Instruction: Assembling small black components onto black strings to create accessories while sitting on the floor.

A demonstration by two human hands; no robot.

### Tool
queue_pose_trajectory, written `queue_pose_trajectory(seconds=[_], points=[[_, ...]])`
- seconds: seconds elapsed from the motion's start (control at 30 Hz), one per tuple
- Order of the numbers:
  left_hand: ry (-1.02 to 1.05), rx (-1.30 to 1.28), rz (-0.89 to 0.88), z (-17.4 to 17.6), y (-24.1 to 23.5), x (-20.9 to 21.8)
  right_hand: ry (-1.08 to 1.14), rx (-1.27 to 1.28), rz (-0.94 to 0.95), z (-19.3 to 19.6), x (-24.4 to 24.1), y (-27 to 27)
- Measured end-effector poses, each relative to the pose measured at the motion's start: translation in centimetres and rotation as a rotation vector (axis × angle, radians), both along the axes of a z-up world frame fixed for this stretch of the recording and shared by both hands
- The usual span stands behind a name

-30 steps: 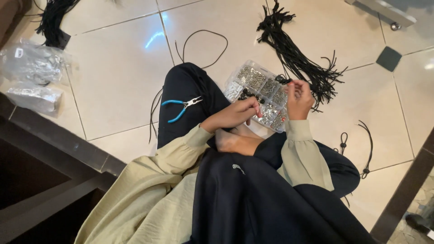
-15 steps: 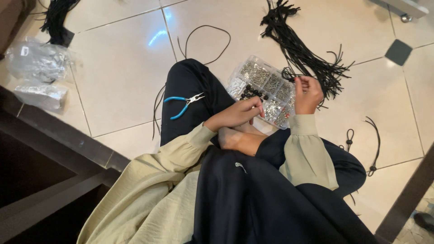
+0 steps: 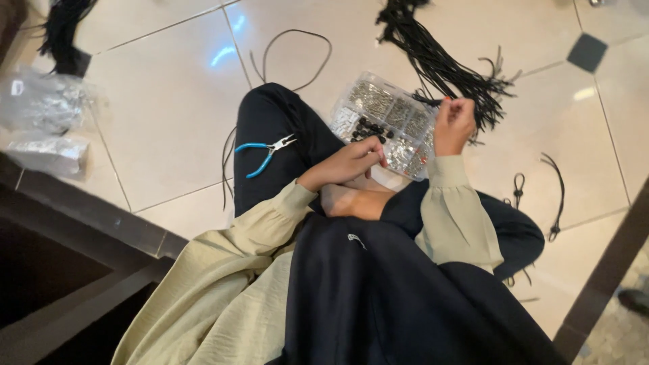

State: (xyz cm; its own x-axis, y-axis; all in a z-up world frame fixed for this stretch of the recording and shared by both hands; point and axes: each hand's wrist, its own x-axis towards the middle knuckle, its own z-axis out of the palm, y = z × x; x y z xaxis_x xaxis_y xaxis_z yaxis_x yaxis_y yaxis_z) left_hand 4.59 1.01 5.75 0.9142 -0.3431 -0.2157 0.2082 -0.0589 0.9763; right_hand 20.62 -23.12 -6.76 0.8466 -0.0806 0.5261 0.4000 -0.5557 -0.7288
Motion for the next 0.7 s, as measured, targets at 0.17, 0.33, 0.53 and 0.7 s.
queue_pose_trajectory(seconds=[0.17,0.33,0.53,0.7], points=[[0.027,0.022,-0.035,0.3,-0.6,0.0,-0.078,-0.106,-0.09,0.8,-0.2,0.1],[0.019,-0.016,-0.041,0.8,-0.3,-0.5,-0.047,-0.027,-0.089,1.6,-0.4,0.5],[-0.024,-0.065,-0.071,2.0,-0.8,0.2,-0.112,-0.058,0.06,4.3,-1.3,1.1],[-0.014,-0.102,-0.032,0.9,-2.1,3.9,-0.097,-0.005,0.131,6.9,-2.4,2.5]])
